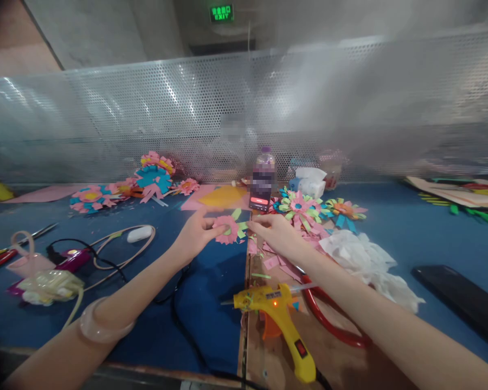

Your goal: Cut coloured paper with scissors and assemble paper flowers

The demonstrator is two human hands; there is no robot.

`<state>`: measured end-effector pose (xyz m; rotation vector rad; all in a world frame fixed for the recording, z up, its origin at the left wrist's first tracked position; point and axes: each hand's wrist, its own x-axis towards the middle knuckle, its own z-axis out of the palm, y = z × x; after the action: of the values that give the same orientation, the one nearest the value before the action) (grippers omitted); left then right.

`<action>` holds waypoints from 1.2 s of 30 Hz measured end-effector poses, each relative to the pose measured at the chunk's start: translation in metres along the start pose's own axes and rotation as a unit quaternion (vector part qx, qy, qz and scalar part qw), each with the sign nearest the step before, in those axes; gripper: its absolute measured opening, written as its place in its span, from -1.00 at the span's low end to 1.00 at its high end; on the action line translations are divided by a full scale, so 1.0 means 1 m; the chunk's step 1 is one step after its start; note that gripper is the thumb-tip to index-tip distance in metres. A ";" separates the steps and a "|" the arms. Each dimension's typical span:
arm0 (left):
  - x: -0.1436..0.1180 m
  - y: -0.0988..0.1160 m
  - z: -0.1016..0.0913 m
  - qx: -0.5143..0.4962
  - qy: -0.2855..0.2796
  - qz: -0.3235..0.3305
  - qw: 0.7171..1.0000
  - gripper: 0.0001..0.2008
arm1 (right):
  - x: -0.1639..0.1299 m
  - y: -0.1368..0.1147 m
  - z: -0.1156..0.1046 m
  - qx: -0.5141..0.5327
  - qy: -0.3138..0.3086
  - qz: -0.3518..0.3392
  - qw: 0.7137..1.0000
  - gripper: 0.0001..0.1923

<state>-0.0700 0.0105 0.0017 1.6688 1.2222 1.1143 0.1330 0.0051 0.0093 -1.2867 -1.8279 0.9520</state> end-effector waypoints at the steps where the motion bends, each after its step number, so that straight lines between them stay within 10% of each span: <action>1: -0.001 0.001 0.001 -0.001 0.003 -0.002 1.000 -0.53 | 0.000 0.001 0.000 -0.003 -0.004 -0.010 1.000 -0.64; 36: -0.002 0.005 0.004 -0.042 0.032 -0.003 0.999 -0.51 | -0.005 -0.005 0.001 0.020 -0.004 -0.009 1.000 -0.67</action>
<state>-0.0655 0.0068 0.0043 1.5761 1.2040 1.2065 0.1315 -0.0008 0.0128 -1.2433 -1.8142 0.9801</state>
